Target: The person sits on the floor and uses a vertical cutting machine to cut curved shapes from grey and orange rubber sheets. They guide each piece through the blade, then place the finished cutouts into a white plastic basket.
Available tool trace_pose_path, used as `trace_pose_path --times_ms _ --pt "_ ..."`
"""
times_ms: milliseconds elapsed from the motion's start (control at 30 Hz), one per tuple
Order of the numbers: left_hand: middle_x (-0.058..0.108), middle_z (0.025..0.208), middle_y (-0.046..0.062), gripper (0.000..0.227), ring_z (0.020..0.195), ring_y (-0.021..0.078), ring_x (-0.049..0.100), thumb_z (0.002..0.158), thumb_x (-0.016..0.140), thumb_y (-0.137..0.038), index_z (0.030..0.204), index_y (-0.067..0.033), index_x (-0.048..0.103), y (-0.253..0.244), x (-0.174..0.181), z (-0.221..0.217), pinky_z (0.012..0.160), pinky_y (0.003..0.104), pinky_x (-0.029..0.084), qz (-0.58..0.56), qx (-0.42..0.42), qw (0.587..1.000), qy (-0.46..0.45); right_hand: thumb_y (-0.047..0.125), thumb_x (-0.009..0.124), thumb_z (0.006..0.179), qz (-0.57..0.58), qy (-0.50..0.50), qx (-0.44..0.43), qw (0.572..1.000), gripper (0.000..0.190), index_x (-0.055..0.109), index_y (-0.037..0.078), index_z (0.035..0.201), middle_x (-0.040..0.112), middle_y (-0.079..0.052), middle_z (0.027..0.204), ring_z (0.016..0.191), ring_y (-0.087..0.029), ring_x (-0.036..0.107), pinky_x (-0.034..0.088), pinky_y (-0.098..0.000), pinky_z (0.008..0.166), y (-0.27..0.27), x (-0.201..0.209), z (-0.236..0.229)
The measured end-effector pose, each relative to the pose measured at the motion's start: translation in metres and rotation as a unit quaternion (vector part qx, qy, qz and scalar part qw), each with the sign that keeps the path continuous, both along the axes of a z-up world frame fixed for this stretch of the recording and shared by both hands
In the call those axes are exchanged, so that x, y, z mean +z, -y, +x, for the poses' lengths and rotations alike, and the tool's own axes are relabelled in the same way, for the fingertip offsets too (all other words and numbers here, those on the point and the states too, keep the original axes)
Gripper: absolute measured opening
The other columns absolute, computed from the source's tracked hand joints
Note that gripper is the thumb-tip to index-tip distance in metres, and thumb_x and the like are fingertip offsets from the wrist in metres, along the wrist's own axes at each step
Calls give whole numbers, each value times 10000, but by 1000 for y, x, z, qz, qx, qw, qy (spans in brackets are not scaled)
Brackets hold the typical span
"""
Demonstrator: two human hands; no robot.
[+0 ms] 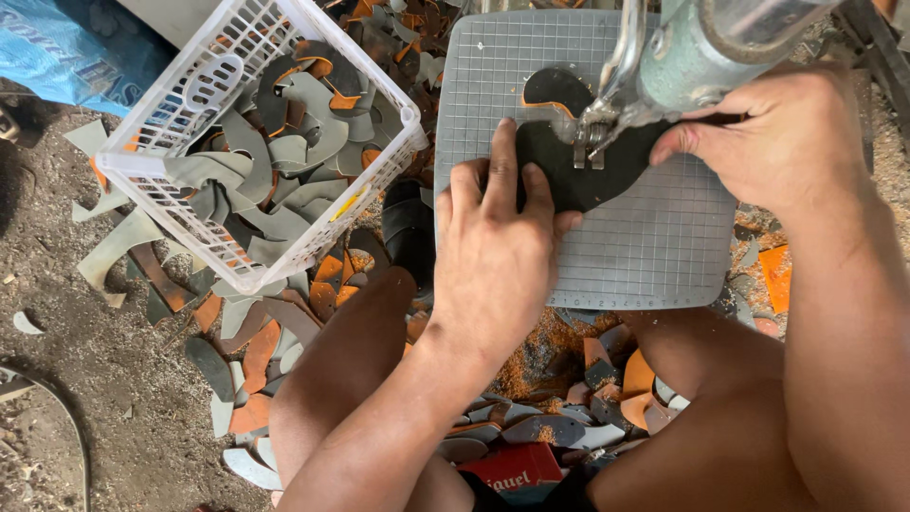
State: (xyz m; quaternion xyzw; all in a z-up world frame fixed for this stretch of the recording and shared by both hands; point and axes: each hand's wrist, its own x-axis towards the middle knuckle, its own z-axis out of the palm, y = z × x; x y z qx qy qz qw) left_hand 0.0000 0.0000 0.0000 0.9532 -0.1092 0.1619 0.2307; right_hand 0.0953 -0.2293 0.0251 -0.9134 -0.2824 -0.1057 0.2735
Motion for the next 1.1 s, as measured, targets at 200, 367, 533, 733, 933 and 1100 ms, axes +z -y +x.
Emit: trace_pose_path --times_ms 200,367,533,733,933,1100 --pt "442 1532 325 521 1174 416 541 894 762 -299 1199 117 693 9 0 -4 948 499 491 -21 21 999 14 72 913 826 22 -8 6 1000 243 785 31 1029 766 -78 978 884 -180 730 560 -311 759 -1 -3 8" --pt "461 1504 313 536 1137 422 531 884 766 -311 1179 128 683 20 -1 -5 942 514 488 -33 48 998 19 6 872 875 -31 47 -13 998 156 776 22 996 774 -79 958 917 -178 746 576 -312 766 1 -12 20" --pt "494 1479 273 538 1131 417 532 891 769 -324 1190 115 682 27 -4 -6 947 517 490 -26 69 997 22 6 897 897 -8 120 -20 993 175 763 -2 1010 768 -107 998 929 -198 749 579 -315 779 1 -22 28" --pt "468 1486 315 620 1152 425 537 882 767 -371 1288 82 647 5 6 -16 979 525 483 -61 2 998 -4 122 874 909 -47 91 -64 993 167 804 63 1048 785 -126 1065 884 -249 741 564 -389 792 -15 0 -6" --pt "543 1456 266 620 1398 397 481 904 678 -366 1337 72 609 -21 20 -45 1128 668 310 49 -24 998 -41 251 675 997 -97 12 -105 990 326 750 -6 1183 740 -212 1180 1156 -373 667 457 -443 1051 -52 4 -91" --pt "556 1422 355 487 1400 434 516 1014 562 -246 1333 120 597 -4 10 -52 1199 641 291 75 -30 996 -36 229 648 1023 -199 58 -74 976 422 706 -105 1276 671 -235 1385 1459 -362 509 360 -499 1240 -52 -14 -90"
